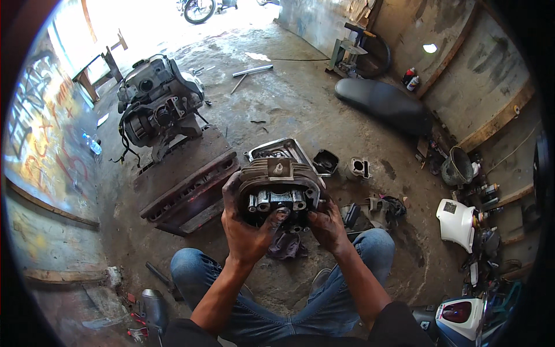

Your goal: Dismantling a cylinder head and inspecting components from a motorcycle engine.

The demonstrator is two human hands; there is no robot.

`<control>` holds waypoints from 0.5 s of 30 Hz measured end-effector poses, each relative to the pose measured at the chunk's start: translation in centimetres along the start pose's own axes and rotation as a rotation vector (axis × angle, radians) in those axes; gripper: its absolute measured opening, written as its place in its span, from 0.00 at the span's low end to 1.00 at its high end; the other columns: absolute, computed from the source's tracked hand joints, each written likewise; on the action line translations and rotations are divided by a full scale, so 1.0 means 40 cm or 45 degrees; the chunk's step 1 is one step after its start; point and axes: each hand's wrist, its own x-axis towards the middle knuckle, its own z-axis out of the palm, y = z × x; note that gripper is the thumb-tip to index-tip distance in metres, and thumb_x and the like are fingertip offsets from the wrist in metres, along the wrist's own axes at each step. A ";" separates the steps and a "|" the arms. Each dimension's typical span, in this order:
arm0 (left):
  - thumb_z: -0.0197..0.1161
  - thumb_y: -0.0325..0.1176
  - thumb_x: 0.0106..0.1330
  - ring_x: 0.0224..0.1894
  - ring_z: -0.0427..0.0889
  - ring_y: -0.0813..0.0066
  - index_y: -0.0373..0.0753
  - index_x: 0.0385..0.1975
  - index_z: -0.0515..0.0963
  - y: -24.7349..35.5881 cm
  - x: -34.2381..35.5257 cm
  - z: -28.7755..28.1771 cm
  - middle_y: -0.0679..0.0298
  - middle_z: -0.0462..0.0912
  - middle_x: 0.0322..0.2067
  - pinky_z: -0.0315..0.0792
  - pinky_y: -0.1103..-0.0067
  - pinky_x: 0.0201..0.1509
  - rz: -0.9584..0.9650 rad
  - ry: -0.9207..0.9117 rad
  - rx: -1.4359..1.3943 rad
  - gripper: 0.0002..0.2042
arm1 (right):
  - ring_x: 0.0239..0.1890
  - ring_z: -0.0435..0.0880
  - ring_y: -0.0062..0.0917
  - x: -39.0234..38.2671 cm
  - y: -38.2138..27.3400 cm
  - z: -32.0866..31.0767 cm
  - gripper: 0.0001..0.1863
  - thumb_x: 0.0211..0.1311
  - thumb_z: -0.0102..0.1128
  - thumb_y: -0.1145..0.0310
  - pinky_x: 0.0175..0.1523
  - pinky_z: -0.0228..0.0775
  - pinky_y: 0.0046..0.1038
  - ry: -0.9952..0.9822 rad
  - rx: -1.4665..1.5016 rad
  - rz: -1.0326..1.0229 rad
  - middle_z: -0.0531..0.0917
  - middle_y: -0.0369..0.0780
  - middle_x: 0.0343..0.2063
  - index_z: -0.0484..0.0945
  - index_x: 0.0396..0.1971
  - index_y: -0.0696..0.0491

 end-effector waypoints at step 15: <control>0.78 0.32 0.51 0.48 0.82 0.69 0.31 0.60 0.61 0.014 -0.004 0.019 0.55 0.81 0.46 0.76 0.75 0.54 0.073 -0.015 0.087 0.38 | 0.60 0.72 0.31 -0.010 -0.021 0.006 0.47 0.53 0.71 0.59 0.63 0.64 0.34 -0.031 0.128 -0.047 0.71 0.44 0.60 0.55 0.70 0.55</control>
